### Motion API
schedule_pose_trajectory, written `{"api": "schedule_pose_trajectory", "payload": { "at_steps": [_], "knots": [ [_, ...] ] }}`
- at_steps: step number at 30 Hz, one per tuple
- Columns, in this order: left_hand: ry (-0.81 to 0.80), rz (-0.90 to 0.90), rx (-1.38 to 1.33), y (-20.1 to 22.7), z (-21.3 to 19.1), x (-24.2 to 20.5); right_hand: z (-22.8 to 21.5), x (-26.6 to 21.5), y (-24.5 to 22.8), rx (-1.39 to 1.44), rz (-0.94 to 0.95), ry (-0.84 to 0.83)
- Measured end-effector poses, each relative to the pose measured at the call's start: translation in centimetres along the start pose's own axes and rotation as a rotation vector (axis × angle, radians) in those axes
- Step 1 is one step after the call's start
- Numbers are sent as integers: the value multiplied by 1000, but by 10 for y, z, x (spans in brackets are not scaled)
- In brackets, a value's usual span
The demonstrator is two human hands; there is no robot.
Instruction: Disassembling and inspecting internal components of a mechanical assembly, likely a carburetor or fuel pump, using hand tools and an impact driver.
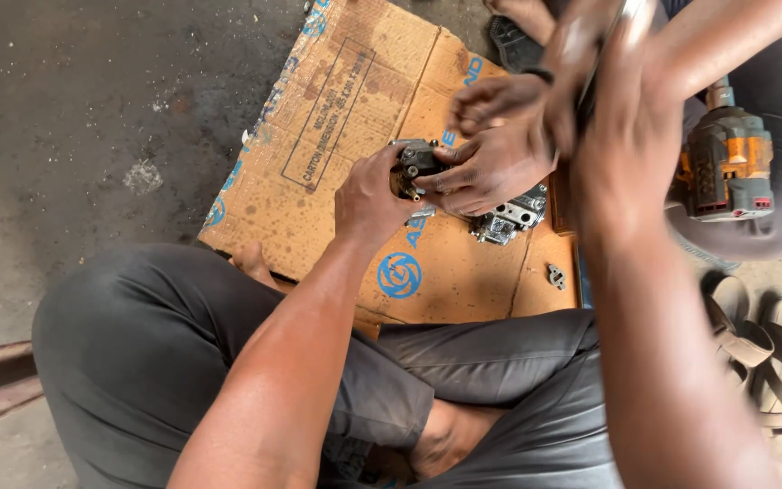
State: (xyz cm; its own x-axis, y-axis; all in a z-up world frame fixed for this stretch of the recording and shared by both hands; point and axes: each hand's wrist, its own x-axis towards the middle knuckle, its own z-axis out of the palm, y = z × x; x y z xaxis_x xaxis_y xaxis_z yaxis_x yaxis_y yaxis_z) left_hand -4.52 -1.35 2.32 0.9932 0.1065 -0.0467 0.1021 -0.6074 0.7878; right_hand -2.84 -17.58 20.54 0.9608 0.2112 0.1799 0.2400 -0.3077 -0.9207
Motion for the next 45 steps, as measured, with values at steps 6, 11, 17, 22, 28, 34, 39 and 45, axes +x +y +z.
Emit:
{"api": "schedule_pose_trajectory", "payload": {
  "at_steps": [6, 11, 17, 22, 28, 34, 39, 45],
  "knots": [
    [77, 92, -23, -12, 7, 9, 30, -120, 30, 758, 1026, -6],
    [78, 88, -50, -14, 9, 5, 33, -130, 6, 548, 865, 74],
    [55, 19, -56, -14, 9, 7, 38, -127, 81, -102, 612, -38],
    [93, 94, -95, -19, 16, 8, 43, -115, 6, -489, 321, 149],
    [102, 72, -59, -22, 18, 11, 44, -111, 2, -324, -148, 432],
    [77, 48, -105, -15, 15, 10, 61, -100, 78, -987, 317, -24],
    [89, 54, -73, -13, 8, 10, 48, -99, 18, -744, 58, 196],
    [-242, 160, -15, -10, -19, 56, 37, -106, 56, -366, -102, 400]
  ]
}}
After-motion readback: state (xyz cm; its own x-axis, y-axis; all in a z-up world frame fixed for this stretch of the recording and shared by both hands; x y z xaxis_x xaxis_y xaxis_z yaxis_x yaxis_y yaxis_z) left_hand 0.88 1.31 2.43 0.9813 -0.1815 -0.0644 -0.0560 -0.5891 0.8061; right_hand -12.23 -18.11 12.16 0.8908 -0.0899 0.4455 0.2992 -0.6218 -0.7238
